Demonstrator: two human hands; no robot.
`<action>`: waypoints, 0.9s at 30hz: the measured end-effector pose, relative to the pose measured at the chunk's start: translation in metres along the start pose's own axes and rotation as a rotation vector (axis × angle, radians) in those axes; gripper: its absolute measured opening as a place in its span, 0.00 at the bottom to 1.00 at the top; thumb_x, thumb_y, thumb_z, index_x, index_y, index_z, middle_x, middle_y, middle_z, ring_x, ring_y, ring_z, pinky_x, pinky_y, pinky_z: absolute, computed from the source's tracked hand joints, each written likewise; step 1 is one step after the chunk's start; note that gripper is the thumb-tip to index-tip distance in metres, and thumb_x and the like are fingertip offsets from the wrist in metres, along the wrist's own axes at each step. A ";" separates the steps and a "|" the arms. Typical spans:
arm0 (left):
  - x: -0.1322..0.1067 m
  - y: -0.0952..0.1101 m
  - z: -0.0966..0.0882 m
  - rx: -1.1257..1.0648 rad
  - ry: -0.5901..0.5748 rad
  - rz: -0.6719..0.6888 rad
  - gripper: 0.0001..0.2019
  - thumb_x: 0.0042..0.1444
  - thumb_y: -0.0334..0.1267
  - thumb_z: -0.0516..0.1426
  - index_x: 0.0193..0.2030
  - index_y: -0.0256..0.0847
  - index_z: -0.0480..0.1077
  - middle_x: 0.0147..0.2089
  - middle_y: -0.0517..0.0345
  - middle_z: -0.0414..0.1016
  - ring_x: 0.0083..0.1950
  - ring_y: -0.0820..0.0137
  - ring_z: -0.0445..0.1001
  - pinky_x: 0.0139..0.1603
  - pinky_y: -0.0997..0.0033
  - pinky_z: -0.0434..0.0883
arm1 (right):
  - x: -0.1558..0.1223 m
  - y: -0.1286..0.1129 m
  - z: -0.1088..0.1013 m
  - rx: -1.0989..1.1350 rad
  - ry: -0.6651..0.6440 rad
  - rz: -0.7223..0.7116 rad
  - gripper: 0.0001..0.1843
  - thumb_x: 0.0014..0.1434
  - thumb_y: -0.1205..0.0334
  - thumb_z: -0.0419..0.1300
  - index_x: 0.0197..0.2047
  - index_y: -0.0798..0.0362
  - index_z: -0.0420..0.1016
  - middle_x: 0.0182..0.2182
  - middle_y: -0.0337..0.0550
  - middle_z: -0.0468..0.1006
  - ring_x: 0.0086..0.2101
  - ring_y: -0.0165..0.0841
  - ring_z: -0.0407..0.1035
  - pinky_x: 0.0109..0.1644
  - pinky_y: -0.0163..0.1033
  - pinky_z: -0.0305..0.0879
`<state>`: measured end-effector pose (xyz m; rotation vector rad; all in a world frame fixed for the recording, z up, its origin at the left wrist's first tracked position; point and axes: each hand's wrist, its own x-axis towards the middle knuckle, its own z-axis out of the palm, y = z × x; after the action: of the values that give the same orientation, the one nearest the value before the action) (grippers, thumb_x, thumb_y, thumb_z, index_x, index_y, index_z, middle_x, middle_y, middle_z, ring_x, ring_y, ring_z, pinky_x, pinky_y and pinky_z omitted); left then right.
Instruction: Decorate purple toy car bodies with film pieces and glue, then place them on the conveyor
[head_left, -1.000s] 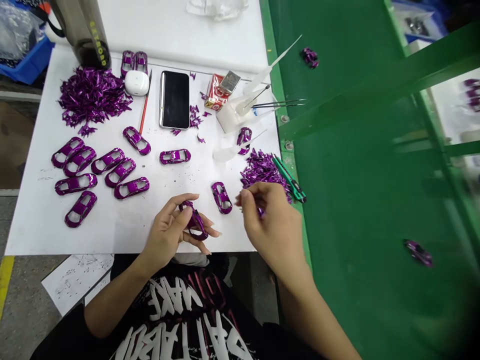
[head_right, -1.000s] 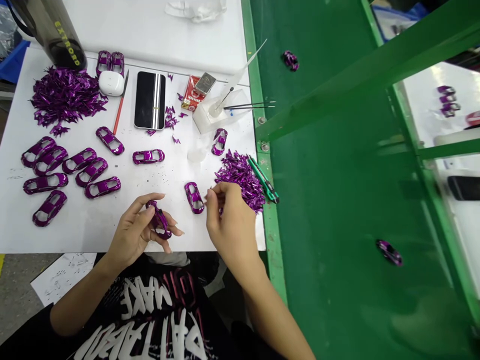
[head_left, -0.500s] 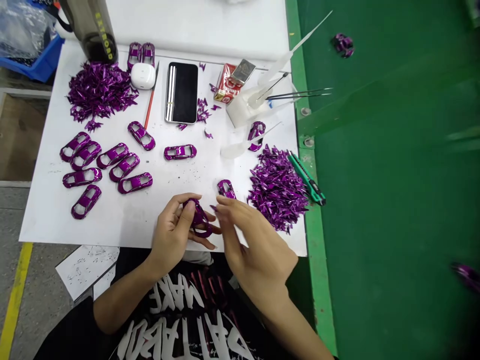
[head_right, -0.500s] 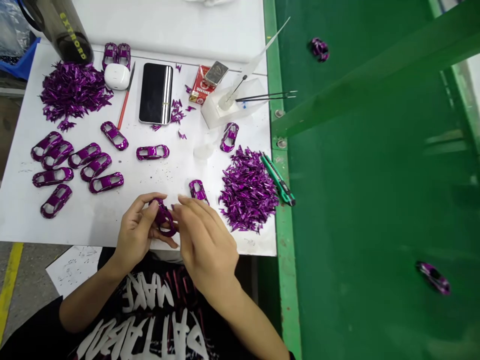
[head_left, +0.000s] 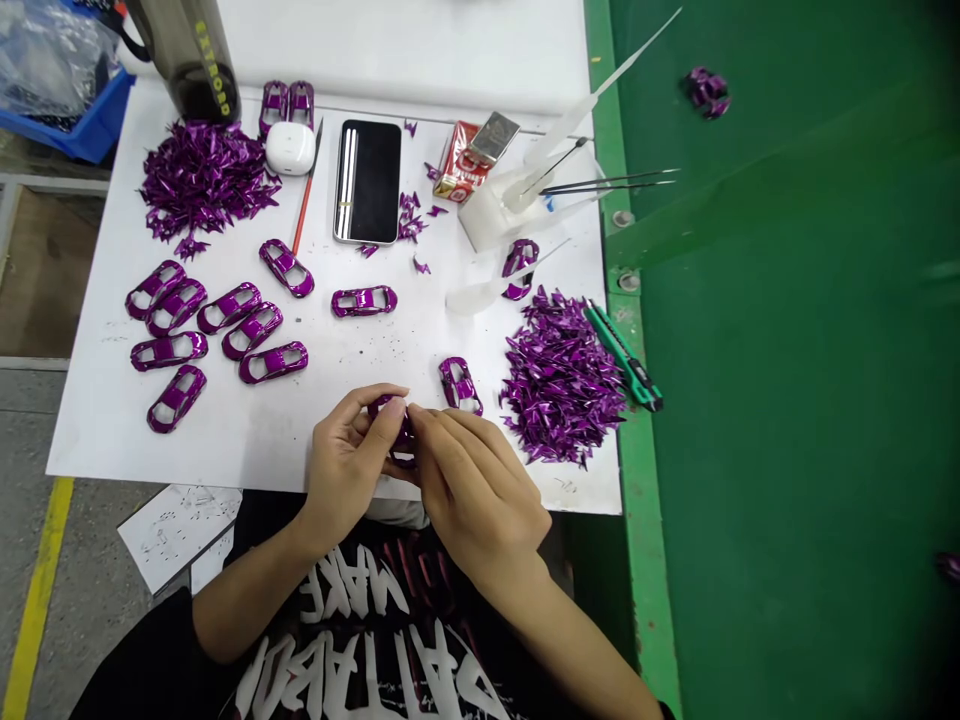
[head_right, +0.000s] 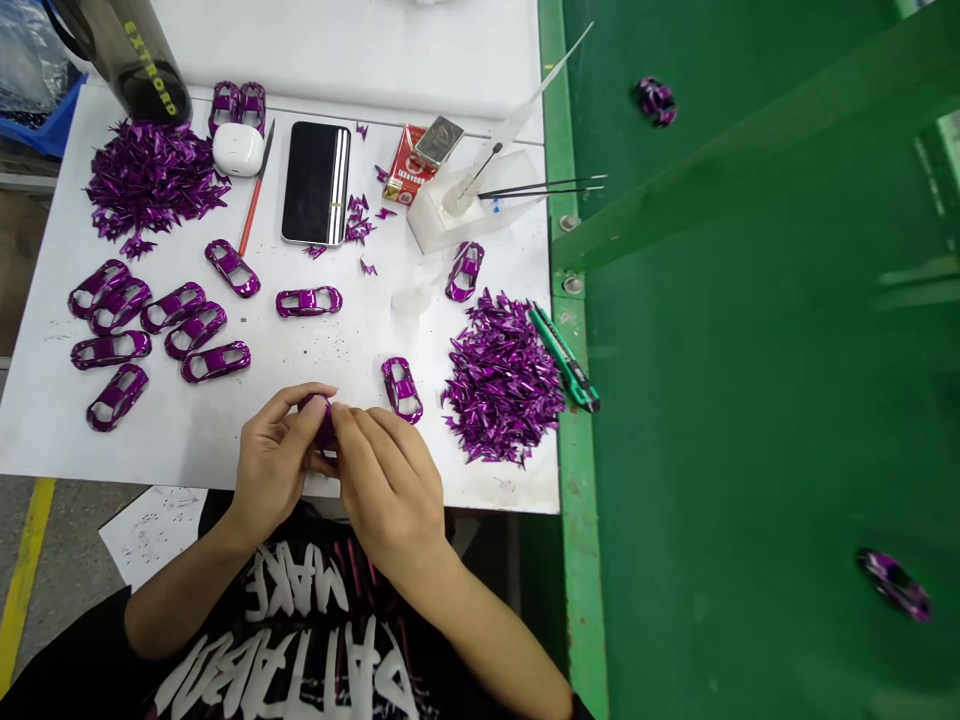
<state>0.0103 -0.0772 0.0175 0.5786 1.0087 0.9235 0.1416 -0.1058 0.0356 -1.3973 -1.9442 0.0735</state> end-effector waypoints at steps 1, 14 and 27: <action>-0.001 0.001 0.001 -0.011 0.015 0.007 0.15 0.63 0.50 0.65 0.49 0.41 0.79 0.30 0.61 0.73 0.30 0.73 0.73 0.25 0.78 0.78 | 0.001 -0.001 -0.001 0.031 -0.016 0.028 0.27 0.74 0.82 0.56 0.68 0.48 0.70 0.47 0.49 0.81 0.44 0.48 0.77 0.46 0.55 0.81; -0.043 -0.003 -0.002 0.309 0.158 0.406 0.14 0.71 0.38 0.58 0.58 0.45 0.79 0.54 0.51 0.83 0.55 0.60 0.82 0.55 0.60 0.81 | 0.002 -0.043 0.009 0.085 -0.003 0.114 0.21 0.75 0.74 0.57 0.67 0.53 0.69 0.48 0.56 0.79 0.47 0.50 0.76 0.48 0.55 0.82; -0.071 -0.011 -0.051 0.096 -0.261 -0.548 0.14 0.52 0.27 0.63 0.47 0.37 0.73 0.26 0.62 0.73 0.24 0.73 0.71 0.23 0.77 0.66 | 0.013 -0.016 -0.021 0.799 -0.972 0.588 0.07 0.68 0.64 0.62 0.49 0.45 0.74 0.42 0.42 0.83 0.42 0.44 0.81 0.45 0.45 0.85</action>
<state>-0.0475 -0.1435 0.0182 0.4528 0.9107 0.3070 0.1391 -0.1086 0.0643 -1.3778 -1.7007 1.8618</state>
